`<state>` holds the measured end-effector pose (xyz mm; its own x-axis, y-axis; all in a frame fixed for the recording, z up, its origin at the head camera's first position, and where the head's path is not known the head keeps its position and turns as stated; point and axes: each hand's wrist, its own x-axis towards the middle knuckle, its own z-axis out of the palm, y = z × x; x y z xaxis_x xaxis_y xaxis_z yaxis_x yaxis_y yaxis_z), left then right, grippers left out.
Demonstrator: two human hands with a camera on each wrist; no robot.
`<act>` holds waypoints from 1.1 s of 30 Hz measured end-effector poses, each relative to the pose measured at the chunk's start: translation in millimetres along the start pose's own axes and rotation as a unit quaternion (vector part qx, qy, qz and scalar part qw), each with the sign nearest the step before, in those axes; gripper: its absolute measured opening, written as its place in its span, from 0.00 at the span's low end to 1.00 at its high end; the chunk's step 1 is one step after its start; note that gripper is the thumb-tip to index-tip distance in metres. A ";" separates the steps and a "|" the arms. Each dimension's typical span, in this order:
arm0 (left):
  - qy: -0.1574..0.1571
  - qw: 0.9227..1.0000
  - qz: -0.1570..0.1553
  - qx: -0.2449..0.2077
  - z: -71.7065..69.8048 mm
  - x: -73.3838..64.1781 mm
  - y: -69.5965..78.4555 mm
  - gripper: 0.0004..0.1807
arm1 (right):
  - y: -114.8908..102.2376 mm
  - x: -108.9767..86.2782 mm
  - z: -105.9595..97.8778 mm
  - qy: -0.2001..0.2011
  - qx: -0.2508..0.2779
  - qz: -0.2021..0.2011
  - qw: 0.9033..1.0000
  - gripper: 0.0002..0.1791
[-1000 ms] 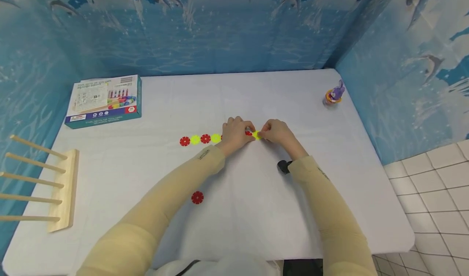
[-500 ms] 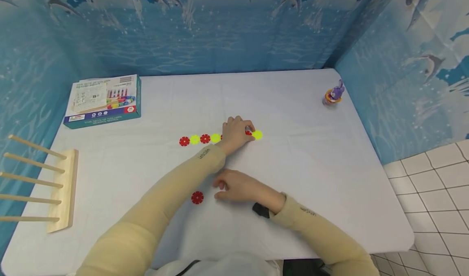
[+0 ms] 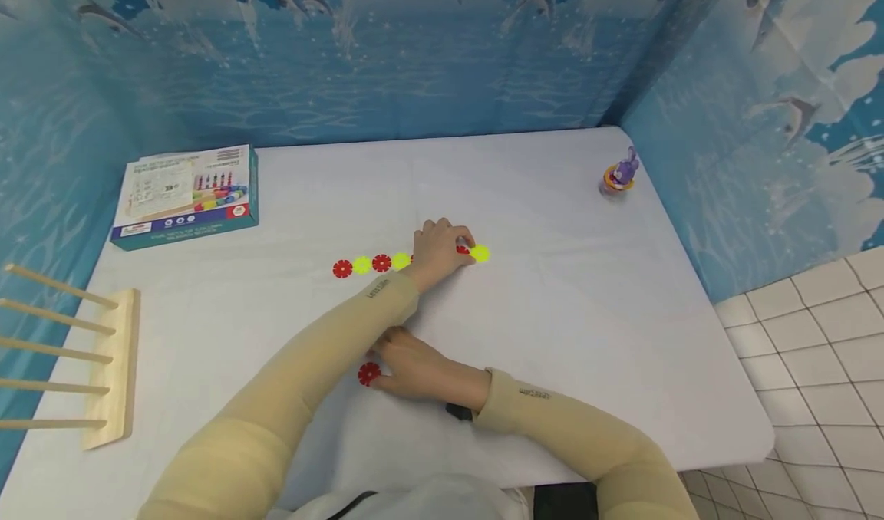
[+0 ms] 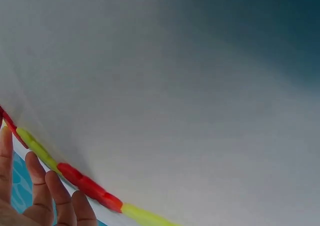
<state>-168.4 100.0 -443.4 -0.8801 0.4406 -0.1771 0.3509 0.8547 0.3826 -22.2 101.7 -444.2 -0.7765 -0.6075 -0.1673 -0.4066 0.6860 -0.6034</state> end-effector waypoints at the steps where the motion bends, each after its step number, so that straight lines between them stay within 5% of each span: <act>1: -0.001 1.000 0.000 0.001 -0.3 -0.1 0.1 0.15 | -0.9 0.4 0.0 -0.001 -0.002 0.001 1.000 0.39; 13: -0.019 1.000 0.019 0.003 0.3 4.1 -2.9 0.15 | -4.3 4.0 1.7 -0.011 -0.012 0.025 1.000 0.17; 20: -0.027 0.999 0.032 0.001 -2.9 4.7 -5.1 0.15 | -8.1 3.0 0.4 -0.033 -0.011 0.066 0.997 0.19; 33: -0.033 0.999 0.040 -0.003 -1.4 7.6 -7.4 0.15 | -8.3 1.8 -1.0 -0.029 -0.010 0.071 0.997 0.15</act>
<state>-178.2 96.7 -446.3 -0.8260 0.5249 -0.2051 0.4176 0.8145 0.4026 -20.8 95.3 -438.6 -0.7979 -0.5257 -0.2948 -0.3049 0.7740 -0.5550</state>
